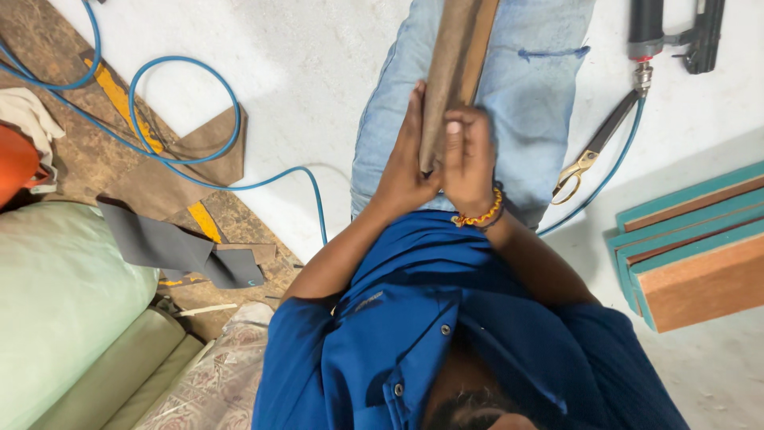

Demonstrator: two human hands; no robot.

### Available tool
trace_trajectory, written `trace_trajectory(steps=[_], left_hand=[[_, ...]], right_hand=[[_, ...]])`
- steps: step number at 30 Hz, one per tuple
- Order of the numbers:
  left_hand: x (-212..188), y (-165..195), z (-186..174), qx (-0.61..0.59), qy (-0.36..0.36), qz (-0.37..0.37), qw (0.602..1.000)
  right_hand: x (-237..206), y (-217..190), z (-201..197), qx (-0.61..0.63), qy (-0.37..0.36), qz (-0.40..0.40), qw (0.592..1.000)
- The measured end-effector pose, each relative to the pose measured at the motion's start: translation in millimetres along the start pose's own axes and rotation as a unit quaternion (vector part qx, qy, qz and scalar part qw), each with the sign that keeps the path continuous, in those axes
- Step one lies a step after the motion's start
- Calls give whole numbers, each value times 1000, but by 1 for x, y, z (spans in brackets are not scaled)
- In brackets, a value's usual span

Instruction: The person sits on the workshop floor and wraps a brown fabric cover around a wooden panel, folding the edges over the back. They use a pneumatic nail gun to fasten the fabric to the panel, pressing and smoothing the material as they work around the piece.

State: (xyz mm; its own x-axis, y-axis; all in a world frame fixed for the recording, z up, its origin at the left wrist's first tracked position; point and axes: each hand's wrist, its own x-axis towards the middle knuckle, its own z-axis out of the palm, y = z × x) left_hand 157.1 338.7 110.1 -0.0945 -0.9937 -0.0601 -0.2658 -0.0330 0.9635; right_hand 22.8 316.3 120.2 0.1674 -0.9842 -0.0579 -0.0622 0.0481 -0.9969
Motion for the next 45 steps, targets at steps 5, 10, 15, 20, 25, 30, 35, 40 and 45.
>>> trace_trajectory(steps=[5, 10, 15, 20, 25, 30, 35, 40, 45], left_hand=[[16, -16, -6, -62, -43, 13, 997], [17, -20, -4, -13, -57, 68, 996], [17, -15, -13, 56, -88, 57, 993], [5, -7, -16, -57, -62, 71, 994], [2, -11, 26, -146, 188, 29, 971], [12, -24, 28, -99, 255, -12, 962], [9, -23, 25, -89, 260, -5, 962], [8, -27, 34, -88, 264, 16, 960], [9, -35, 43, -114, 275, 17, 955]], right_hand=[[-10, 28, 10, 74, 66, 14, 995], [-16, 42, 12, 85, 104, 32, 990], [-16, 46, 13, 100, 119, 34, 987], [-17, 54, 22, 131, 123, 60, 982], [-9, 52, 29, 112, 96, 12, 989], [9, 33, 32, 71, 74, 36, 994], [16, 31, 7, 83, -64, 98, 990], [64, 83, -129, 106, -38, -6, 994], [128, 170, -276, -438, 146, -106, 881]])
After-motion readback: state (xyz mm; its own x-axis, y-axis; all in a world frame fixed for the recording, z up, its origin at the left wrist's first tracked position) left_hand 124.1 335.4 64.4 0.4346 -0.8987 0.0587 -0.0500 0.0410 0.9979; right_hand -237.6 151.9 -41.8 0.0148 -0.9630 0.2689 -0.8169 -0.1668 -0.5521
